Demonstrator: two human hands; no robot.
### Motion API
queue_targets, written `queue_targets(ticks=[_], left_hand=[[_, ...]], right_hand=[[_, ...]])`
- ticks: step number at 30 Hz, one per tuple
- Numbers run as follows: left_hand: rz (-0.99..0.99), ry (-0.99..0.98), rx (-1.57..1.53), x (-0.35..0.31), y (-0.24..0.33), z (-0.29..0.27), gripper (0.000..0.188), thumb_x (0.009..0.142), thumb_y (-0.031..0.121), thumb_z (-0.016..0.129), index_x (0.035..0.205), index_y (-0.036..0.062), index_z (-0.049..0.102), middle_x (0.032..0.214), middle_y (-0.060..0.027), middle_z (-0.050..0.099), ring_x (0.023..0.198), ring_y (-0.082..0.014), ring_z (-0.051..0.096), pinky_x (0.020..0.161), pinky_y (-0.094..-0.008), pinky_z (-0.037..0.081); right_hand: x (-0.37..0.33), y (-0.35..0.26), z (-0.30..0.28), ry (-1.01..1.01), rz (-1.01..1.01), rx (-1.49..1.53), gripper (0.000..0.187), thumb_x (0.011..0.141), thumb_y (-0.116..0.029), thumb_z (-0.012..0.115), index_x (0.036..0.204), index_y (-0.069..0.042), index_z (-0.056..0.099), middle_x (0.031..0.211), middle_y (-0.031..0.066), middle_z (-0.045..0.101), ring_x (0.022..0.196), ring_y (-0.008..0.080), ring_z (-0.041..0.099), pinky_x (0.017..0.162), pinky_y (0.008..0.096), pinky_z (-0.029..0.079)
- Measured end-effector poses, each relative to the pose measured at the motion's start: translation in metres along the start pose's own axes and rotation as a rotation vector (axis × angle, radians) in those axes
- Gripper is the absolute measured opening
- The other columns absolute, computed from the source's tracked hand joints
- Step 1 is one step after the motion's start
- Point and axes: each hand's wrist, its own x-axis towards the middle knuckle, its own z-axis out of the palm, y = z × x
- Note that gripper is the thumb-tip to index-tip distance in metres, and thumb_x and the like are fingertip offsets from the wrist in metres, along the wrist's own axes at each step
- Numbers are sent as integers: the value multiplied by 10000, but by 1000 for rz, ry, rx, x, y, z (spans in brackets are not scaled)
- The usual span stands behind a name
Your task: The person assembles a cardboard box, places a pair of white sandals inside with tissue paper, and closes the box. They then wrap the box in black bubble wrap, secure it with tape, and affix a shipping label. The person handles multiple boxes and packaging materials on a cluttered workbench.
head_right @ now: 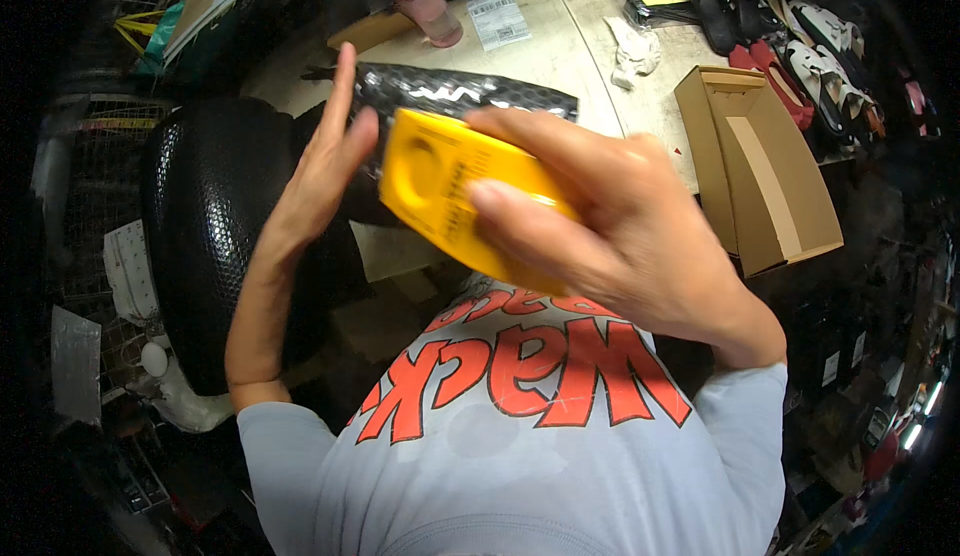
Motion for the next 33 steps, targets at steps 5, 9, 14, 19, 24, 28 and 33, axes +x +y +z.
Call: queue_targets(ticks=[5,9,14,19,24,28,33], left_hand=[[-157,260,219,11,-70,-29,922,907,619,457,1466,-53,162,1390,-304,410,1314,-339,414,1073,-350,325],[-339,207,-160,-16,-139,-82,746,938,585,445,1338,-44,461,1272,-159,562,1152,-212,540,989,-284,390],[-562,206,-520,-20,-198,-118,724,896,622,494,1293,17,532,1287,-92,558,1178,-165,509,999,-269,372],[-607,261,-775,-15,-253,-132,980,809,674,571,1490,64,219,1553,-68,212,1411,-190,237,1129,-346,230],[-690,316,-1108,0,-323,-83,727,861,615,550,1343,77,468,1269,-81,546,1133,-221,523,961,-396,417],[-679,202,-615,18,-329,-66,618,913,611,462,1201,76,575,1058,-42,642,906,-195,592,803,-348,473],[-510,169,-182,66,-265,-39,955,837,738,427,1318,-88,424,1104,-199,629,977,-294,610,889,-378,444]], right_hand=[[28,-12,3,-69,88,-38,418,894,-243,629,1189,51,595,878,113,678,802,120,631,748,245,503],[-1,-5,-1,39,58,150,426,860,-174,607,1193,90,578,950,170,692,851,176,673,791,271,510],[20,39,32,9,61,7,407,891,-195,595,1225,37,581,847,64,641,733,61,561,666,216,451],[78,43,74,-82,39,58,404,935,-241,589,1225,39,576,911,92,674,832,92,588,784,245,490],[112,47,103,11,-24,-121,475,909,-367,586,1172,29,603,644,185,626,575,194,630,578,311,499],[134,70,115,28,-26,-433,459,901,-398,566,1120,0,633,704,222,655,671,340,669,637,411,522],[168,101,139,-25,-16,-528,470,869,-420,564,999,23,652,753,233,657,726,386,656,691,455,514]])
